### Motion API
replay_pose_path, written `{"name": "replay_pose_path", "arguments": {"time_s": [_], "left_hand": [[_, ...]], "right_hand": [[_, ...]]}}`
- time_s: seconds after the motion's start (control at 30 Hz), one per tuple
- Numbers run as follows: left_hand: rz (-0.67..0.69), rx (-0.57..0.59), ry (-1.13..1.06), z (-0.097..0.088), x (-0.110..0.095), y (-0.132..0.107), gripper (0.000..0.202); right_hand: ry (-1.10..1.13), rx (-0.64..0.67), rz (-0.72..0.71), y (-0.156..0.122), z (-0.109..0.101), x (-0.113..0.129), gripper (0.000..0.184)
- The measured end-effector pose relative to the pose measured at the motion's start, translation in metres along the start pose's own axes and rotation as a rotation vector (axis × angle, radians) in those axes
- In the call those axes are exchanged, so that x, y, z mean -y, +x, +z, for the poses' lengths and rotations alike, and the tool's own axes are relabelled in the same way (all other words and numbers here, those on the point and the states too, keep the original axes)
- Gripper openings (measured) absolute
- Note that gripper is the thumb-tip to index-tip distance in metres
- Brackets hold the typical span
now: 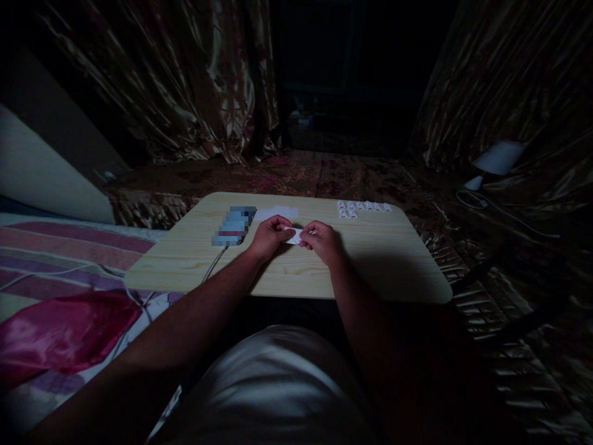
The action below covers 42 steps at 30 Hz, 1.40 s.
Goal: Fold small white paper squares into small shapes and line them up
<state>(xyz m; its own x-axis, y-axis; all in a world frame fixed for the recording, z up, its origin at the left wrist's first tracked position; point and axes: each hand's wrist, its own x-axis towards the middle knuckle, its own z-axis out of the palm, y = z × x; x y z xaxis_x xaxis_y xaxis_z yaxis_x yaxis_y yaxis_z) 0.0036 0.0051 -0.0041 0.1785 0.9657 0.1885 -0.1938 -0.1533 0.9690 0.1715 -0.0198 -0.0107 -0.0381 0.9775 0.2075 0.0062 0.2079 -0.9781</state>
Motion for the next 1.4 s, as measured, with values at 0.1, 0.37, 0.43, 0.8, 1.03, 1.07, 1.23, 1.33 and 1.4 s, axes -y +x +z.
{"name": "replay_pose_path", "arguments": {"time_s": [0.1,0.37,0.43,0.8,1.03,1.07,1.23,1.33,1.4], "left_hand": [[0.006,0.003,0.016,-0.0009,0.0009,0.0003,0.032],[0.000,-0.023,0.070,-0.0003,-0.0004,-0.0004,0.030],[0.002,-0.027,0.078,-0.0002,-0.0002,-0.0005,0.029],[0.016,-0.008,0.056,-0.0011,-0.0008,-0.0002,0.027],[0.040,-0.040,0.037,-0.0010,-0.0034,-0.0004,0.026],[0.040,-0.042,0.034,-0.0008,-0.0035,-0.0005,0.026],[-0.002,0.002,0.062,0.0008,-0.0037,-0.0022,0.028],[0.003,0.034,0.100,0.0003,-0.0037,-0.0025,0.023],[0.011,0.042,0.118,-0.0004,-0.0034,-0.0021,0.021]], "right_hand": [[-0.038,-0.015,-0.012,0.0007,0.0012,-0.0021,0.019],[-0.077,-0.048,-0.013,0.0036,0.0026,-0.0055,0.035],[-0.078,-0.050,-0.010,0.0031,0.0030,-0.0039,0.036],[-0.121,-0.041,0.018,0.0039,0.0023,-0.0060,0.032],[-0.097,-0.041,0.038,0.0027,0.0024,-0.0036,0.018],[-0.104,-0.046,0.035,0.0026,0.0026,-0.0033,0.017],[-0.157,-0.037,0.001,0.0017,0.0035,-0.0042,0.018],[-0.178,-0.033,-0.023,0.0017,0.0038,-0.0057,0.018],[-0.187,-0.032,-0.033,0.0020,0.0041,-0.0068,0.018]]}}
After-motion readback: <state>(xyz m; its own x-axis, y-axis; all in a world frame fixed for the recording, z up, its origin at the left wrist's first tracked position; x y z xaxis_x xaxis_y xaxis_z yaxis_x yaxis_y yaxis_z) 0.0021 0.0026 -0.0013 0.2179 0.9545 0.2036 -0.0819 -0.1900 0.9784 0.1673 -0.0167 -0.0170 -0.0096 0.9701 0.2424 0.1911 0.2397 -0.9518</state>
